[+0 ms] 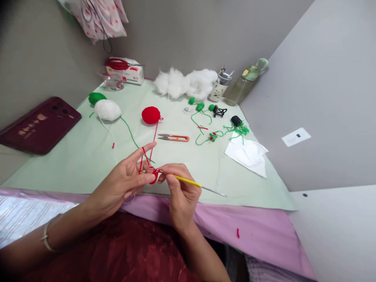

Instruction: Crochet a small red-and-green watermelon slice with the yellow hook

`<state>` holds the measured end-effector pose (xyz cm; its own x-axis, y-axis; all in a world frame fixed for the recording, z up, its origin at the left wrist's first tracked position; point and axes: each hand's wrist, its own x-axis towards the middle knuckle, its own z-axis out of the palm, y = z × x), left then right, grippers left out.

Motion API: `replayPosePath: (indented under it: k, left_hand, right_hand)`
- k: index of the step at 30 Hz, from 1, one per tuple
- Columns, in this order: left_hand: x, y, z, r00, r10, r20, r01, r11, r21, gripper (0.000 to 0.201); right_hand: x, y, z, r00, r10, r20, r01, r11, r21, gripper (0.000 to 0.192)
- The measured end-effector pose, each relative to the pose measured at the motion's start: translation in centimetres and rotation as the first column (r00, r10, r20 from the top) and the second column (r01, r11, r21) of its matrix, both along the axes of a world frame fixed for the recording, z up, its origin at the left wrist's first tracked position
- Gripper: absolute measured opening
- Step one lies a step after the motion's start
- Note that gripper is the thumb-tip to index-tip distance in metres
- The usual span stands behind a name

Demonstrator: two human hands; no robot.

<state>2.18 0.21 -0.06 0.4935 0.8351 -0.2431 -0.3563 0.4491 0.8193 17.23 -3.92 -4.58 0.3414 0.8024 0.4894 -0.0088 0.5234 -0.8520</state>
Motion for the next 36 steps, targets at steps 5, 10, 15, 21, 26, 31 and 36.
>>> replayPosePath:
  k: [5, 10, 15, 21, 26, 31, 36]
  left_hand:
    - [0.0, 0.0, 0.0, 1.000, 0.009, -0.018, -0.008, 1.000, 0.011, 0.101]
    - [0.2, -0.2, -0.6, 0.999, 0.043, -0.027, -0.039, 0.991, 0.125, 0.060]
    - [0.2, -0.3, -0.3, 0.993, 0.107, -0.053, -0.100, 0.987, 0.129, 0.055]
    - [0.0, -0.1, 0.2, 0.997, 0.074, -0.018, -0.074, 0.997, 0.007, 0.074]
    - [0.1, 0.1, 0.2, 0.997, 0.073, 0.004, -0.073, 0.996, -0.042, 0.069]
    - [0.3, -0.2, -0.2, 0.993, 0.115, -0.036, -0.112, 0.991, 0.079, 0.035]
    - [0.1, -0.5, 0.1, 0.989, 0.141, -0.046, -0.137, 0.988, 0.069, 0.063]
  right_hand:
    - [-0.1, 0.0, 0.0, 0.994, -0.062, 0.092, 0.059, 0.998, 0.033, 0.018]
    - [-0.4, -0.6, 0.2, 0.888, -0.276, 0.368, 0.233, 0.960, 0.158, 0.030]
    - [-0.3, -0.8, 0.5, 0.925, -0.209, 0.318, 0.192, 0.978, 0.083, 0.024]
    - [-0.2, -0.4, 0.4, 0.979, -0.131, 0.158, 0.123, 0.991, 0.059, 0.020]
    - [-0.3, -0.5, 0.4, 0.973, -0.158, 0.170, 0.145, 0.986, 0.084, 0.021]
    - [-0.4, -1.0, 0.6, 0.935, -0.201, 0.293, 0.184, 0.979, 0.086, 0.029]
    - [-0.3, -1.4, 0.4, 0.923, -0.205, 0.325, 0.175, 0.977, 0.121, 0.031]
